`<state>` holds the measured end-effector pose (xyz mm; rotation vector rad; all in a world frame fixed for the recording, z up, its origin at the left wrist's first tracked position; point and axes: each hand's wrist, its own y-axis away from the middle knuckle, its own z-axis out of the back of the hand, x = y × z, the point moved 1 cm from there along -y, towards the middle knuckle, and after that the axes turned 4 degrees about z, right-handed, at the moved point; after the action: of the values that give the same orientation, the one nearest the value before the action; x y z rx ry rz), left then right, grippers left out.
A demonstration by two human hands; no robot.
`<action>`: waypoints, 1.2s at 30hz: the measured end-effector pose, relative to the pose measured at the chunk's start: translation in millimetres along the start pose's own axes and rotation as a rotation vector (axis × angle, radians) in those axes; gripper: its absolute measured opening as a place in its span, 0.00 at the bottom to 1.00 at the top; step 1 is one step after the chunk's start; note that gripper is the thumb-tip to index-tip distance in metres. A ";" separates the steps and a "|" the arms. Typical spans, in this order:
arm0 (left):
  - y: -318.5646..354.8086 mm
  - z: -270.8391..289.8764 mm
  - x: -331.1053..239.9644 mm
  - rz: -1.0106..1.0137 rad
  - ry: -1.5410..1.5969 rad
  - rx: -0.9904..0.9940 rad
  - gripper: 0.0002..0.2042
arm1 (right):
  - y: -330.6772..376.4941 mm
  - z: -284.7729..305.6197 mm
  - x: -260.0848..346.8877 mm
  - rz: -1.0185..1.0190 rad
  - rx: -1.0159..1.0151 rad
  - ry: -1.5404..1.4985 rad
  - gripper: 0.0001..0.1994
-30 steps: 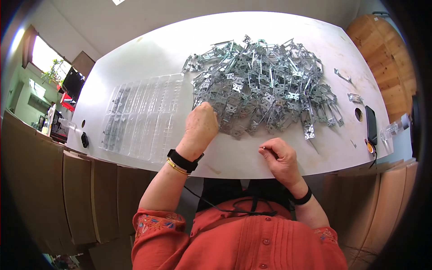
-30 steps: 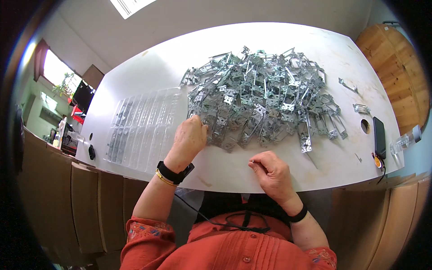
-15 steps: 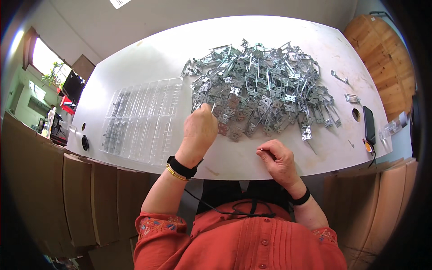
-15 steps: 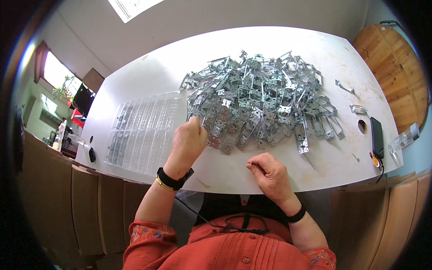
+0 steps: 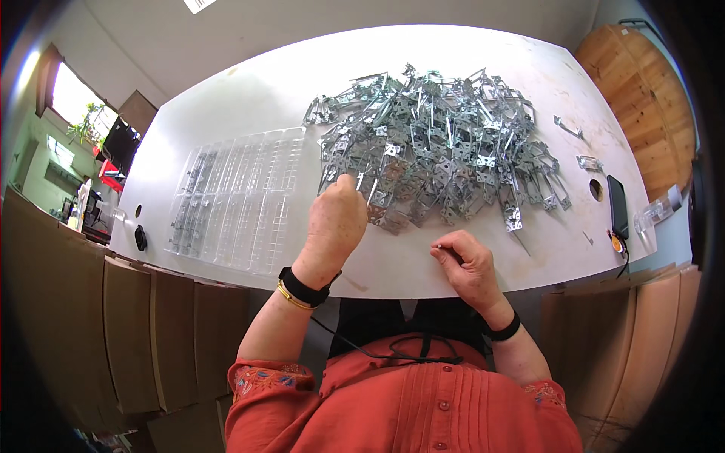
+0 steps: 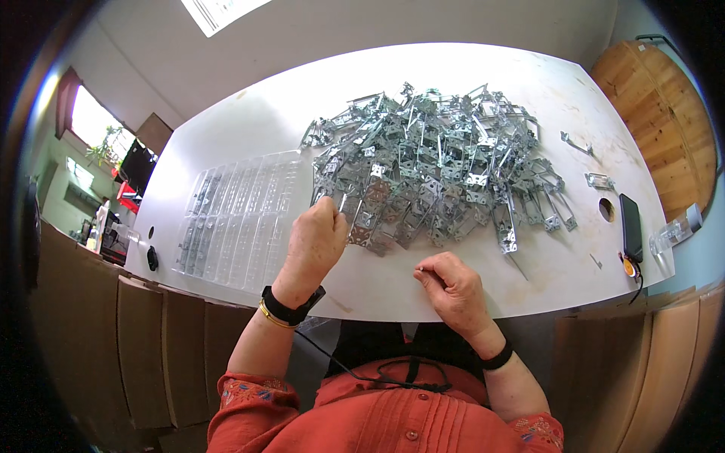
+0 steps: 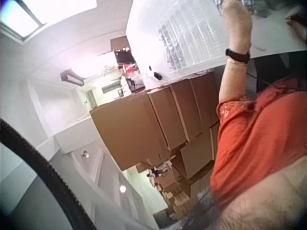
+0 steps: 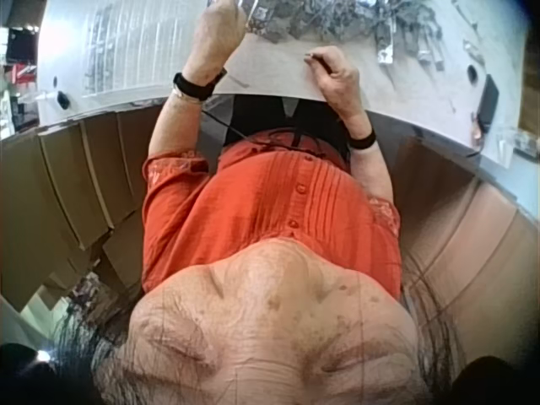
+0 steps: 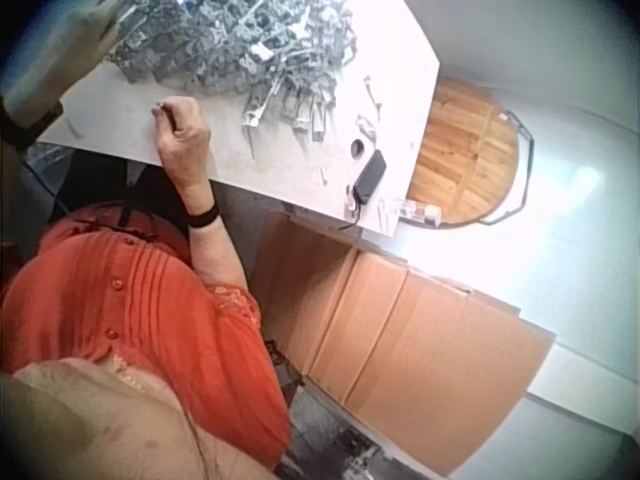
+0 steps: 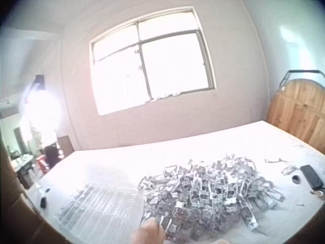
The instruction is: The person repeatedly picks up small metal brackets and thin metal rods from a pile on a white table. They insert the rods into the brackets to assemble them and then place the completed units into a clear plastic organizer tray.
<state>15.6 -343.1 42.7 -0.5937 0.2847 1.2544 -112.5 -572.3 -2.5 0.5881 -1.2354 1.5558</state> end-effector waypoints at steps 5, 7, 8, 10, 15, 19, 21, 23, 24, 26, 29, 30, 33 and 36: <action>-3.2 -2.0 10.1 0.012 -0.027 -0.058 0.09 | 0.4 -0.7 -2.6 -0.003 -0.002 -0.011 0.05; -2.4 0.5 3.4 -0.016 -0.031 -0.049 0.09 | 0.4 -0.4 -2.8 -0.004 -0.002 -0.006 0.05; -3.7 -2.6 2.0 -0.020 -0.025 -0.040 0.08 | 0.0 -0.1 -2.7 -0.004 -0.002 -0.003 0.05; -6.1 -8.6 -2.1 -0.021 -0.020 -0.026 0.08 | -0.7 -0.4 -2.1 -0.006 0.005 -0.003 0.05; -10.6 -10.6 -16.7 -0.072 0.009 -0.020 0.09 | 0.1 0.8 -1.4 -0.028 0.009 -0.019 0.05; -20.0 -19.0 -16.8 -0.064 -0.122 0.079 0.11 | -0.1 1.1 -0.6 -0.042 0.016 -0.015 0.04; -23.7 -23.8 -13.9 -0.061 -0.157 0.100 0.12 | 0.2 1.0 -1.5 -0.031 0.007 -0.020 0.04; -25.0 -26.1 -12.8 -0.056 -0.151 0.082 0.12 | 0.1 1.2 -0.7 -0.037 0.005 -0.032 0.04; -24.1 -27.3 -12.6 -0.052 -0.127 0.058 0.12 | 0.9 1.3 -0.6 -0.044 0.004 -0.038 0.04; -23.9 -26.5 -12.7 -0.059 -0.075 0.019 0.10 | -0.7 1.1 -0.8 -0.006 0.006 -0.021 0.04; -26.0 -17.2 -12.7 -0.081 0.014 -0.017 0.09 | -0.7 1.6 -1.3 -0.010 0.010 -0.019 0.05; -25.7 -15.0 -13.2 -0.083 0.047 -0.013 0.09 | 0.3 1.0 -1.7 -0.023 0.009 -0.024 0.05; -22.8 -2.9 -16.8 0.009 0.194 0.110 0.10 | 0.2 -0.9 -2.1 -0.037 0.001 -0.052 0.05; -10.3 17.2 -39.6 0.223 0.420 0.327 0.11 | 1.9 -0.7 -4.3 -0.035 -0.011 -0.038 0.04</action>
<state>11.3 -367.2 79.8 -0.5467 0.9098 1.2523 -112.5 -573.4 -7.2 0.6315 -1.2553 1.5137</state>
